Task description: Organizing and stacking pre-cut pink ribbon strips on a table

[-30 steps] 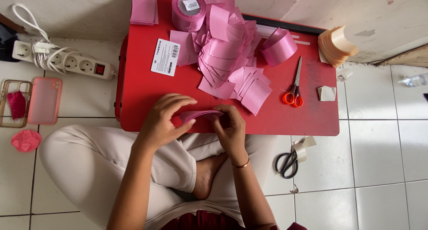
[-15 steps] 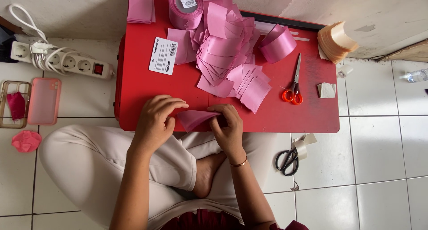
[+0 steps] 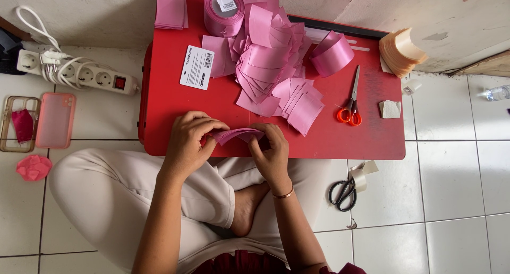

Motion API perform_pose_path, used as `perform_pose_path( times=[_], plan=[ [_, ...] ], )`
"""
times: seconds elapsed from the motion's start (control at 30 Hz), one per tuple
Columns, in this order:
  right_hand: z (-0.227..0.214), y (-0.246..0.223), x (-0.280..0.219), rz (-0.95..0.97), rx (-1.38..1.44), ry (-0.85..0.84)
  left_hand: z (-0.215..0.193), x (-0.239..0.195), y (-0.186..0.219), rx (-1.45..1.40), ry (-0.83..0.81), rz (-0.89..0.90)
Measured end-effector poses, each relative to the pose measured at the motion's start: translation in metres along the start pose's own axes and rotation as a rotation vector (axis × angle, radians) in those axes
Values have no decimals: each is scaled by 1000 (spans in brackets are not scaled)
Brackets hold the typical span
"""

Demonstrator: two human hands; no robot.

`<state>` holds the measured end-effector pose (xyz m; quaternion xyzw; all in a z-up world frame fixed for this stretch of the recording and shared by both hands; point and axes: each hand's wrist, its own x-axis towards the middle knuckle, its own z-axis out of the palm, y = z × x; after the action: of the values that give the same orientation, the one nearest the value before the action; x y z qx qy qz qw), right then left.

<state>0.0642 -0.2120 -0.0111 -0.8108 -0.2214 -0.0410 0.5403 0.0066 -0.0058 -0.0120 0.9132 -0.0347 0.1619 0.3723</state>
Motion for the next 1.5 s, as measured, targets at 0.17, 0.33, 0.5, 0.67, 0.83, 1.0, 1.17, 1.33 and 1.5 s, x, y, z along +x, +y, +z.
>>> perform_pose_path(
  times=[0.17, 0.33, 0.5, 0.67, 0.83, 1.0, 1.17, 1.33, 1.5],
  plan=[
    [1, 5, -2, -8, -9, -5, -6, 3, 4, -37, -8, -20],
    [0, 0, -3, -25, -15, -12, -5, 5, 6, -53, -27, -25],
    [1, 4, -3, -29, -3, -8, -6, 5, 10, 2, -39, -8],
    [1, -1, 0, 5, 20, 12, -13, 2, 14, -20, -90, 14],
    [1, -2, 0, 8, 15, 12, -1, -2, 10, 39, -62, 19],
    [1, -6, 2, 8, -21, 13, 10, -7, -5, 31, 29, 9],
    [1, -1, 0, -3, -29, -4, 9, -8, -7, 6, 78, 11],
    [-2, 2, 0, -12, -27, -25, 9, -5, -4, -49, 122, -4],
    [-2, 11, -4, -11, -81, -104, 7, -3, 1, -111, 171, -51]
  ],
)
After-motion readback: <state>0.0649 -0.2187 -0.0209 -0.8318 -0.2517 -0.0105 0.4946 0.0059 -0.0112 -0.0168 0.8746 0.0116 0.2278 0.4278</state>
